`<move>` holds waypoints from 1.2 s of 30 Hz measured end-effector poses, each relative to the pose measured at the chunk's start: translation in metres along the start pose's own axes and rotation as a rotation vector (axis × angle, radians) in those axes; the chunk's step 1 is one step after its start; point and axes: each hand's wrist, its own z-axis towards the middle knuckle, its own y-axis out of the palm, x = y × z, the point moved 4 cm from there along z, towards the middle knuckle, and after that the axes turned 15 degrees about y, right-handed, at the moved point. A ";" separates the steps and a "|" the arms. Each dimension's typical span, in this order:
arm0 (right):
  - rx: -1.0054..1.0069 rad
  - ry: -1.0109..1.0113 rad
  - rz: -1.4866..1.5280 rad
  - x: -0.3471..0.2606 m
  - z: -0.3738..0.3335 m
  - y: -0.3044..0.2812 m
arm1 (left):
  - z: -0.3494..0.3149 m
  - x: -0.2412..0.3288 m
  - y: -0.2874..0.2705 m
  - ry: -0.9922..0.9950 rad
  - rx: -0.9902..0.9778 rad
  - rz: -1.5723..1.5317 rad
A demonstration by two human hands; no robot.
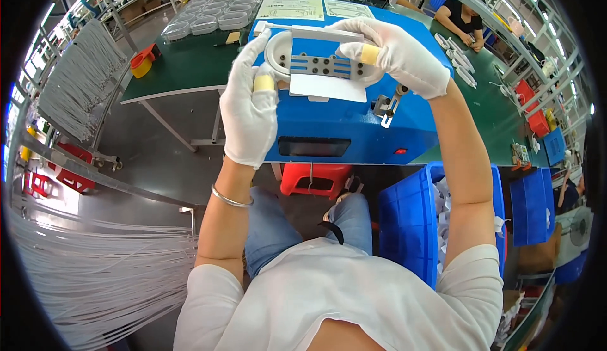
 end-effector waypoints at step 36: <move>1.035 1.391 -0.607 0.345 -0.305 -0.144 | -0.088 0.015 0.014 -0.499 -0.676 -0.146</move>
